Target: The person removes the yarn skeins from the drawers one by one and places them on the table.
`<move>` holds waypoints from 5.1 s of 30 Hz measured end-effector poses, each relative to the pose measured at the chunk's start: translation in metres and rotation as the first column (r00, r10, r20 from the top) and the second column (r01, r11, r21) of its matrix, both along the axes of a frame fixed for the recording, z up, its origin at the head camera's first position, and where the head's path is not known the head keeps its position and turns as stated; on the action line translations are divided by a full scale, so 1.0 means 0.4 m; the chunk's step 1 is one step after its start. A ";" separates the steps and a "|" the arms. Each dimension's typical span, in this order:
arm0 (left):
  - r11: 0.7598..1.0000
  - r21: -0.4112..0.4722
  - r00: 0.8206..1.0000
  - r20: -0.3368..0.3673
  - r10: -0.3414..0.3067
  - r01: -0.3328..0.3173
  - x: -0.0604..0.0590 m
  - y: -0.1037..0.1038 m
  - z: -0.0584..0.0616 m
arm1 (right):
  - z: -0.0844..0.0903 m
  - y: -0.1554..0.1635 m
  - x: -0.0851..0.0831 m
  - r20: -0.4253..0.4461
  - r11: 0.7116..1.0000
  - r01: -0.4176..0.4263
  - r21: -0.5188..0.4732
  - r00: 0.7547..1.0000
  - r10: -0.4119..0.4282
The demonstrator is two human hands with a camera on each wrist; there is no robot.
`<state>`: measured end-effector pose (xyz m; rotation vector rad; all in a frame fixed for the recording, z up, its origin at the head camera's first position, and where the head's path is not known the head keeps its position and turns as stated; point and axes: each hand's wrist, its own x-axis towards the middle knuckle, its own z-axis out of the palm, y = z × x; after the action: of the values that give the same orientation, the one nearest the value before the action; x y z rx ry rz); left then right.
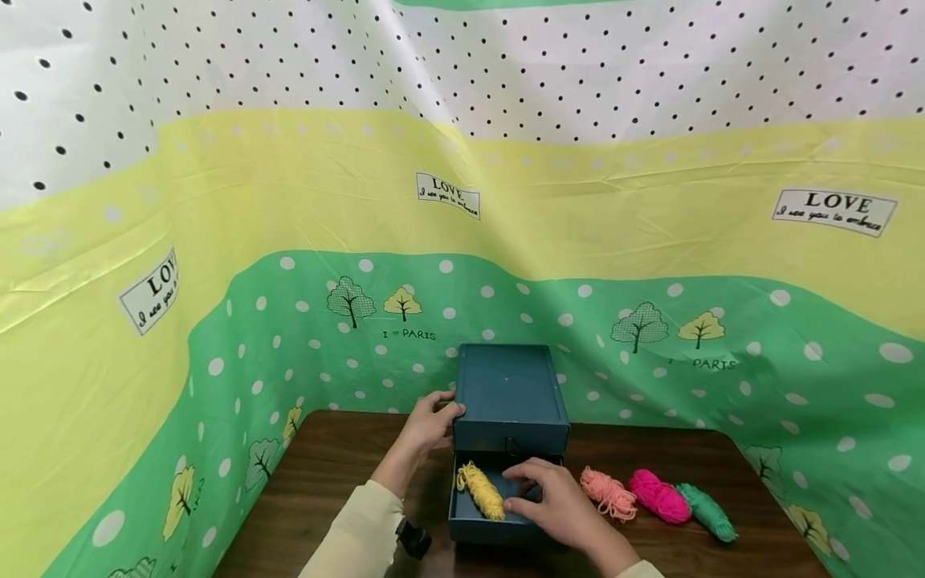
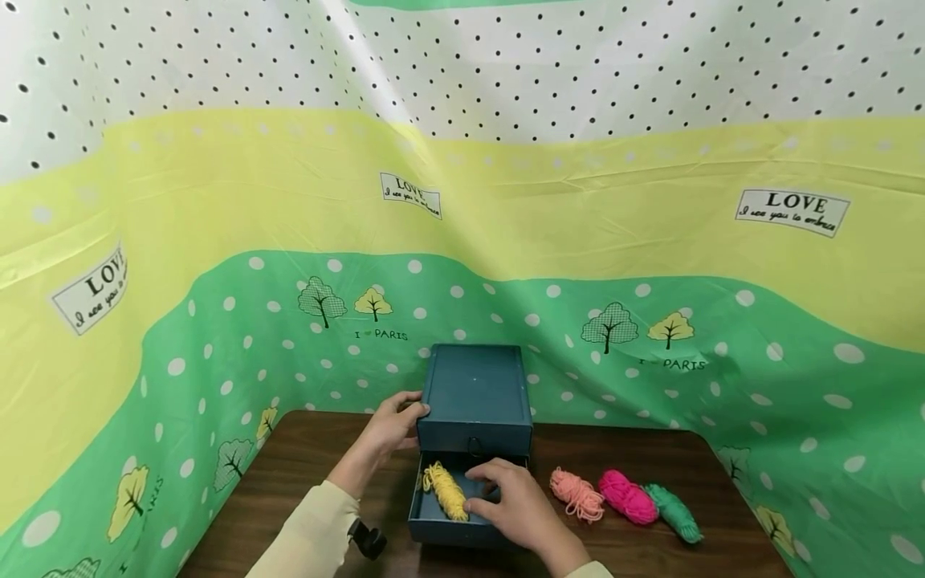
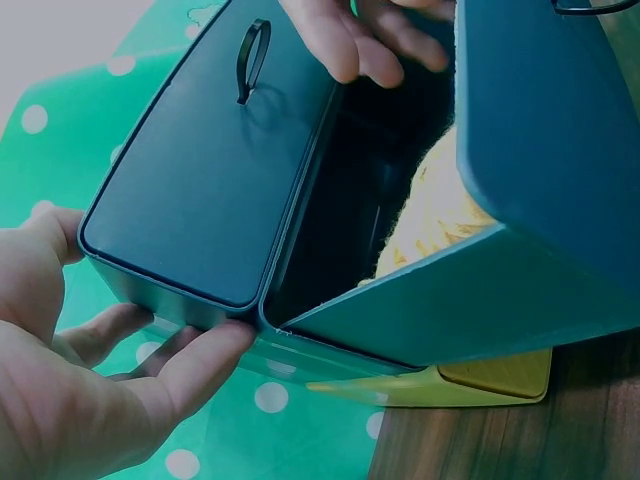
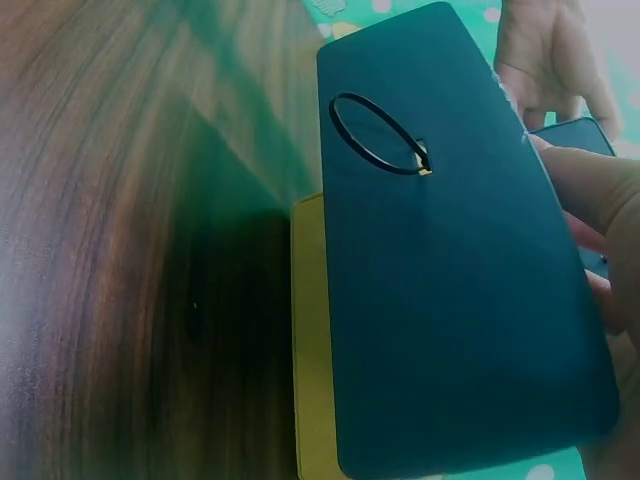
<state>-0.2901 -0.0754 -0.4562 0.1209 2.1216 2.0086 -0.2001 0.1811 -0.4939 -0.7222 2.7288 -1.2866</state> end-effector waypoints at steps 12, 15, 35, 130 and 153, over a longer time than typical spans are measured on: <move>1.000 -0.006 1.000 0.001 0.005 -0.005 0.001 -0.002 0.002 | 0.001 -0.047 -0.036 -0.012 0.992 -0.097 0.079 0.995 0.098; 1.000 -0.006 1.000 0.002 0.003 -0.003 -0.001 -0.002 -0.001 | 0.000 -0.054 -0.045 -0.003 0.988 -0.111 0.109 0.994 0.112; 1.000 -0.008 1.000 0.003 0.008 -0.008 -0.007 0.001 0.001 | -0.004 -0.066 -0.077 0.095 0.970 -0.149 0.190 0.987 0.133; 0.999 0.002 0.999 0.034 0.040 -0.040 -0.017 0.002 0.012 | 0.010 0.250 0.109 -0.127 0.818 0.543 -0.192 0.812 -0.569; 0.999 0.043 0.999 0.030 0.021 -0.022 -0.017 -0.002 0.005 | -0.160 0.334 0.099 0.167 0.741 0.671 -0.029 0.734 -0.658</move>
<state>-0.2967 -0.0760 -0.4542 0.0746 2.0713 2.0557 -0.1604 0.3149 -0.5578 0.4201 2.9117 -1.4801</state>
